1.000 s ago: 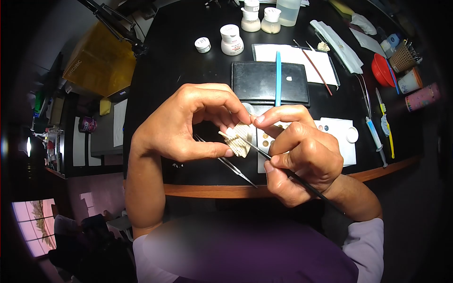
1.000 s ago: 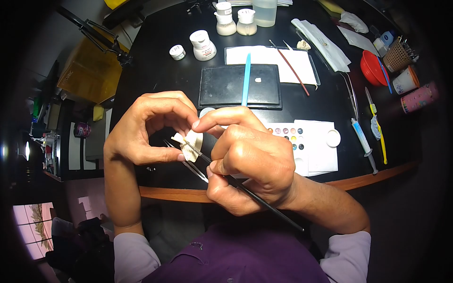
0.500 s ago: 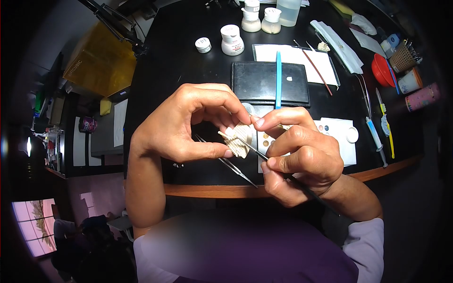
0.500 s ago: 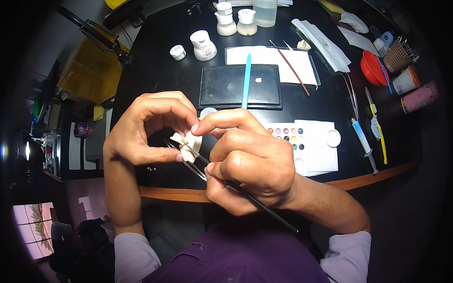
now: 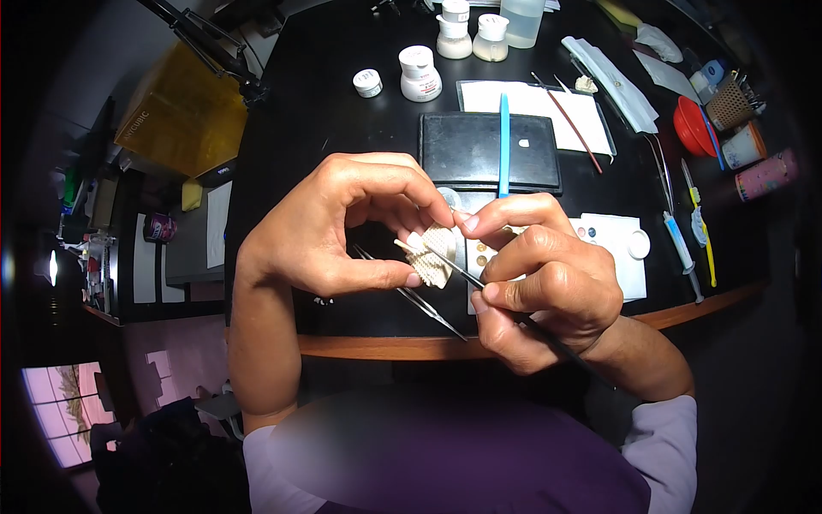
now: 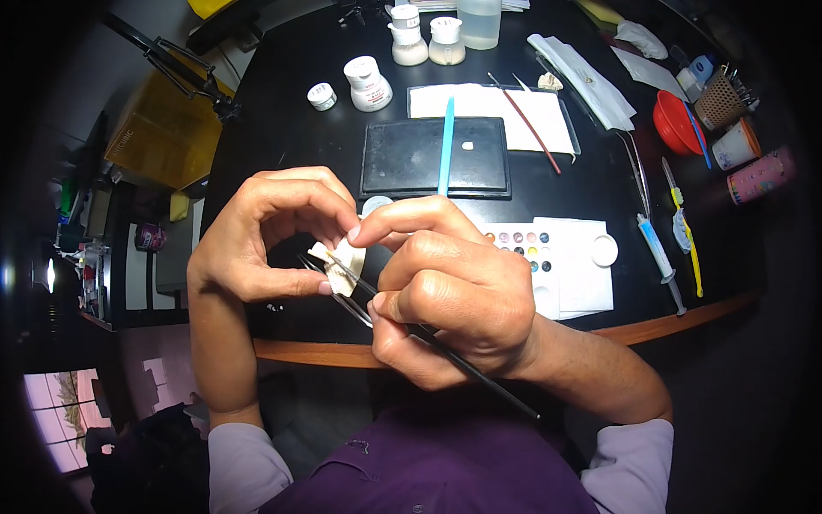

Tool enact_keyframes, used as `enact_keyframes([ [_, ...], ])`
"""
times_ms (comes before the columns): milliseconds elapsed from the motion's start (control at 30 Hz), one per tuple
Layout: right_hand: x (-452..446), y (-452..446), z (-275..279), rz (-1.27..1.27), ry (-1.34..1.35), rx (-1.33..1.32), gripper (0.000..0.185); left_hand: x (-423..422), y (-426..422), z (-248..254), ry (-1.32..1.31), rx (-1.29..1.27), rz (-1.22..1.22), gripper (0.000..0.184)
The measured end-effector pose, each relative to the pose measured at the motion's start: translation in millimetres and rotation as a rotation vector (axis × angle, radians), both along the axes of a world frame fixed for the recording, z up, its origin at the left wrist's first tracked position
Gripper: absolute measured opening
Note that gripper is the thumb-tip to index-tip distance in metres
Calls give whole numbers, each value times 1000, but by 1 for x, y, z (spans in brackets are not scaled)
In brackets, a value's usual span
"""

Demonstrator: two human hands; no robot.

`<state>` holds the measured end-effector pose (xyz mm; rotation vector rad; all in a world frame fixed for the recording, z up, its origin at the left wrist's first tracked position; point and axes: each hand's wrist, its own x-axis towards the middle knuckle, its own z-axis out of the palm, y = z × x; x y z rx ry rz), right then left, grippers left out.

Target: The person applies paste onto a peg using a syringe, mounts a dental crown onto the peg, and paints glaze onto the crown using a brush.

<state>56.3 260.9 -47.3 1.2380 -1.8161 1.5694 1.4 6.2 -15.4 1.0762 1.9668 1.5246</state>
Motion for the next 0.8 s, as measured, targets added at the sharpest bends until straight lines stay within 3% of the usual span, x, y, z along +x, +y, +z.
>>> enact_keyframes([
  [800, 2, -5, -3, -53, -7, -41, 25, 1, 0, 1, -17, 1, 2, 47],
])
